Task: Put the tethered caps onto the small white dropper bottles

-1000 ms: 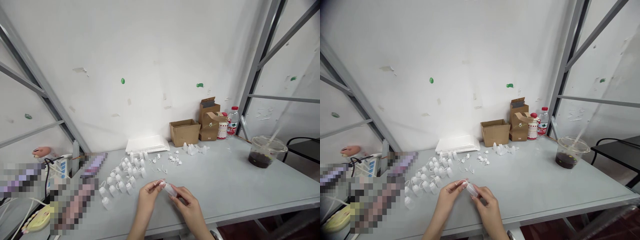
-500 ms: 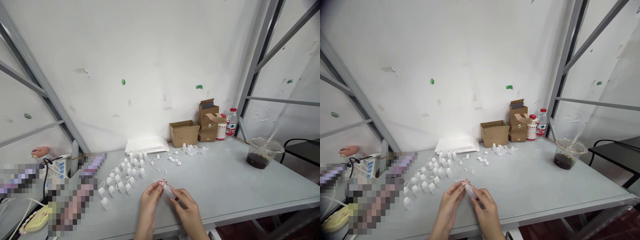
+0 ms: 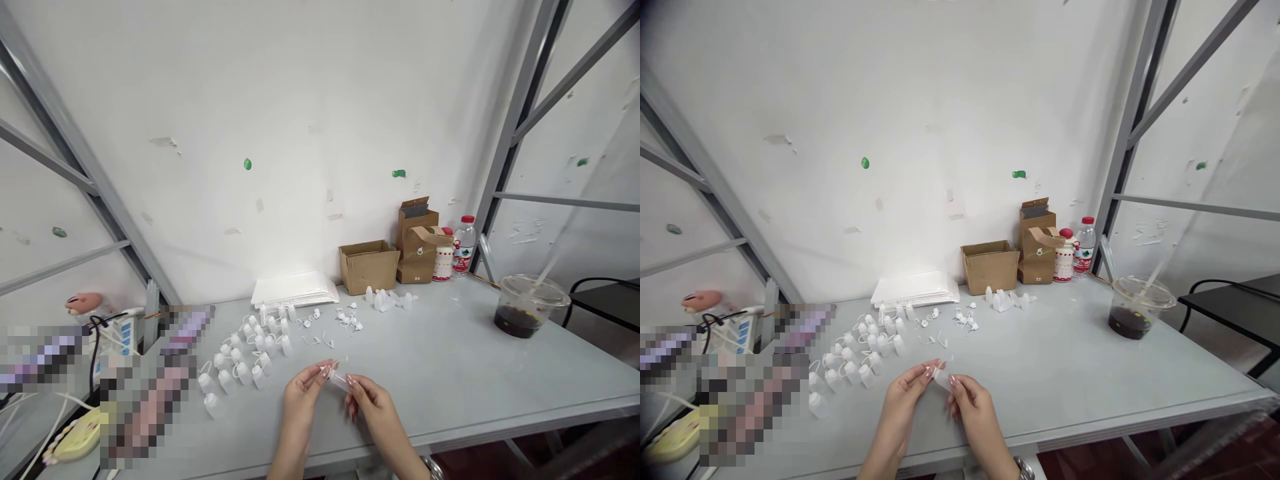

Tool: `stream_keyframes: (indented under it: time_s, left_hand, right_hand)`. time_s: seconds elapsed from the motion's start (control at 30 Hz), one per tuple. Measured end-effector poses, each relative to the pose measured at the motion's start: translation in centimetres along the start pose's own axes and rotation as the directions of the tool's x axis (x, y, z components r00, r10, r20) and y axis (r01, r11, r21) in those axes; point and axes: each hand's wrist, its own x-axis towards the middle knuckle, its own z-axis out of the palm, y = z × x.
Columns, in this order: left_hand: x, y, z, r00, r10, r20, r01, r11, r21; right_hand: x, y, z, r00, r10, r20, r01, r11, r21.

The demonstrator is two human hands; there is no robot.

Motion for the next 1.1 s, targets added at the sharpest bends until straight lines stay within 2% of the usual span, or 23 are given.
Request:
stream_keyframes:
  time_s: [0.17,0.4,0.5,0.6,0.73,0.9,0.97,1.1]
  left_hand:
    - [0.1,-0.6,0.2,0.995,0.06,-0.077,-0.059,0.998,0.021]
    - [0.3,-0.2,-0.6,0.988,0.154,0.012,-0.154,0.983,0.098]
    - [0.3,-0.1,-0.8,0.99,0.139,0.032,-0.141,0.988,0.064]
    - [0.0,0.0,-0.5,0.996,0.09,-0.002,-0.09,0.996,0.019]
    - [-0.2,-0.1,-0.2,0.998,0.038,-0.05,-0.036,0.999,0.03]
    - [-0.2,-0.8,-0.2,0.984,0.127,-0.127,-0.12,0.991,0.062]
    - [-0.2,-1.1,-0.2,0.981,0.131,-0.145,-0.121,0.989,0.08]
    - [-0.2,-0.7,-0.3,0.982,0.135,-0.129,-0.117,0.983,0.14]
  right_hand:
    - [0.3,0.1,-0.2,0.997,0.015,-0.075,-0.007,0.994,0.108]
    - [0.3,-0.1,-0.2,0.999,0.046,-0.016,-0.044,0.994,0.104]
    - [0.4,-0.3,-0.4,0.999,0.051,0.015,-0.052,0.992,0.118]
    - [0.3,-0.5,-0.5,0.999,0.019,0.034,-0.024,0.99,0.137]
    - [0.0,-0.6,-0.3,1.0,-0.019,-0.023,0.022,0.99,0.138]
    - [-0.2,-0.4,0.0,0.999,-0.001,-0.05,0.009,0.987,0.164]
    - [-0.3,-0.3,0.0,0.997,-0.002,-0.071,0.013,0.988,0.154]
    - [-0.4,-0.2,0.0,0.996,-0.022,-0.092,0.031,0.995,0.096]
